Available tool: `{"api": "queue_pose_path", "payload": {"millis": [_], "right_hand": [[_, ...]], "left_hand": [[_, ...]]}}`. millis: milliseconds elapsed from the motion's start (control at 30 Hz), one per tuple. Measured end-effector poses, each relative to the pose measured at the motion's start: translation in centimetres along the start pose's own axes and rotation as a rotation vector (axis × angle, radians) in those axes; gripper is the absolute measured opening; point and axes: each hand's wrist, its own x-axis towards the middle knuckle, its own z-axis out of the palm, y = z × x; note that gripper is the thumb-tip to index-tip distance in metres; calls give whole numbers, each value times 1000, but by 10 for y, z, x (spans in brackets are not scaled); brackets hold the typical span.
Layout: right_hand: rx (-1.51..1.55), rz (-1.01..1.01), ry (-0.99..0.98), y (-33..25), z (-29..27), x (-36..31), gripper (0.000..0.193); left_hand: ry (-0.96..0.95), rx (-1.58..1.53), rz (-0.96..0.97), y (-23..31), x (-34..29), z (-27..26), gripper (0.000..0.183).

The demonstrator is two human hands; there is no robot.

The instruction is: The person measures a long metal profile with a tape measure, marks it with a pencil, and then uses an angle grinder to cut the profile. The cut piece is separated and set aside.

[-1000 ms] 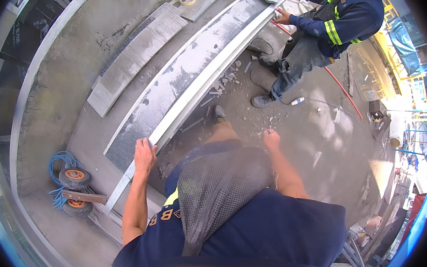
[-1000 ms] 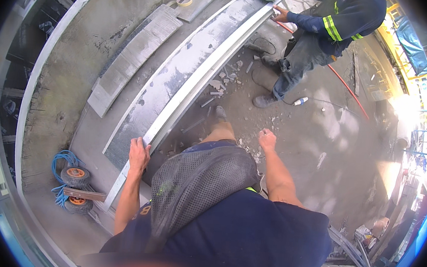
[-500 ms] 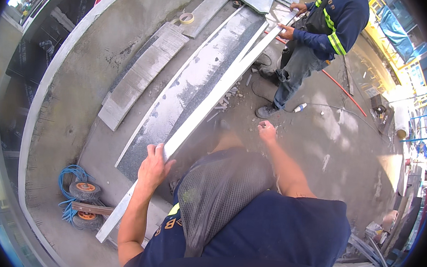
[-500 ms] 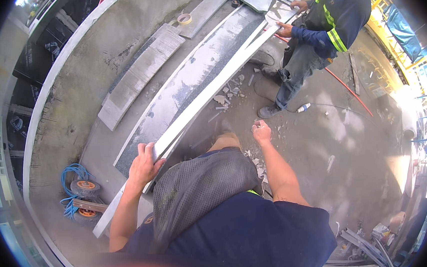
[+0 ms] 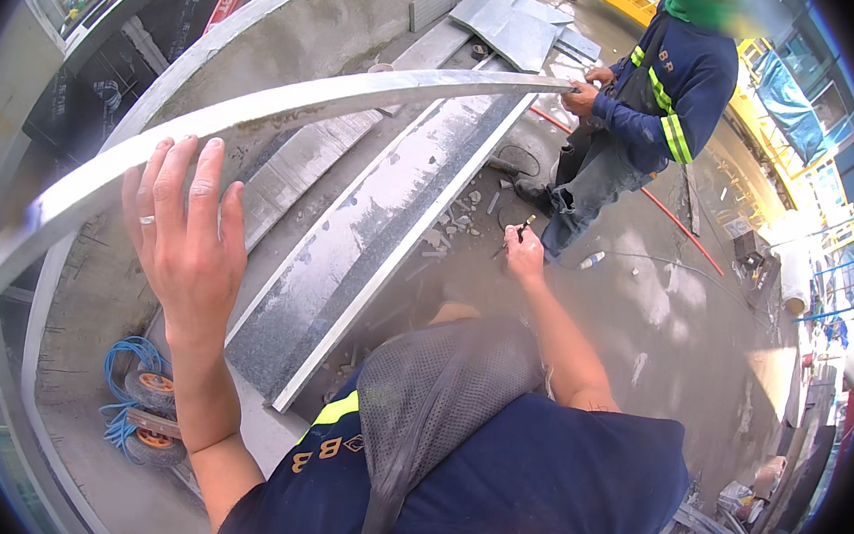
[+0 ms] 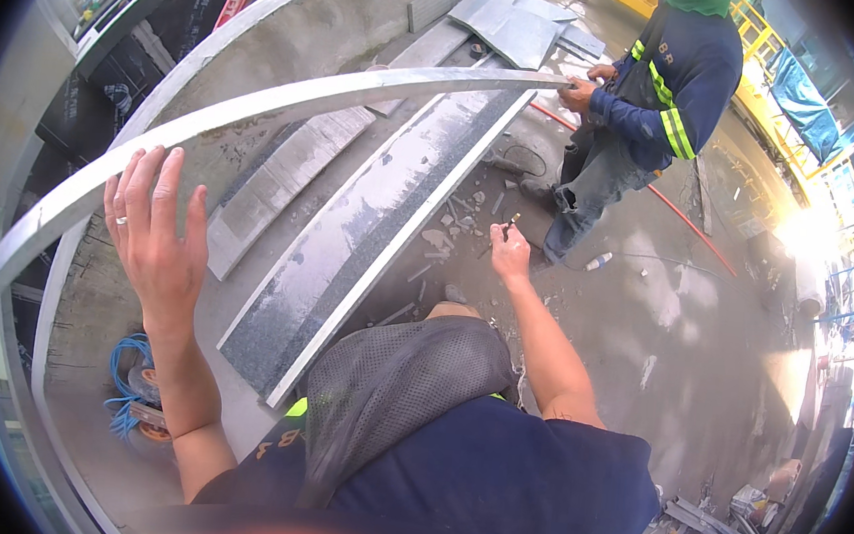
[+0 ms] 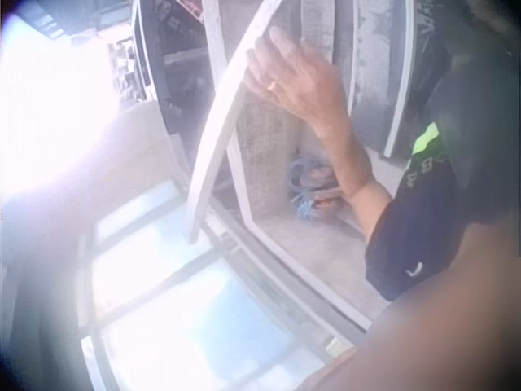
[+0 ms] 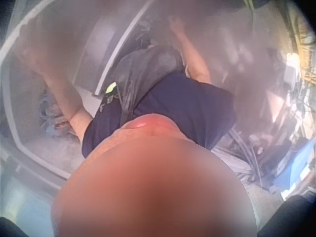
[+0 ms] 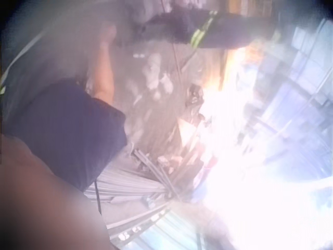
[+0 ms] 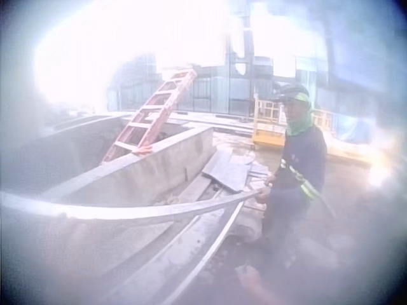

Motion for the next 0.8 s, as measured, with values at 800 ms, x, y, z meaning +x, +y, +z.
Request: {"api": "queue_pose_path", "payload": {"millis": [800], "right_hand": [[591,233,-1181,-81,-45,168,25]], "left_hand": [[-887,-1133,-594,302,-26,251,26]]}}
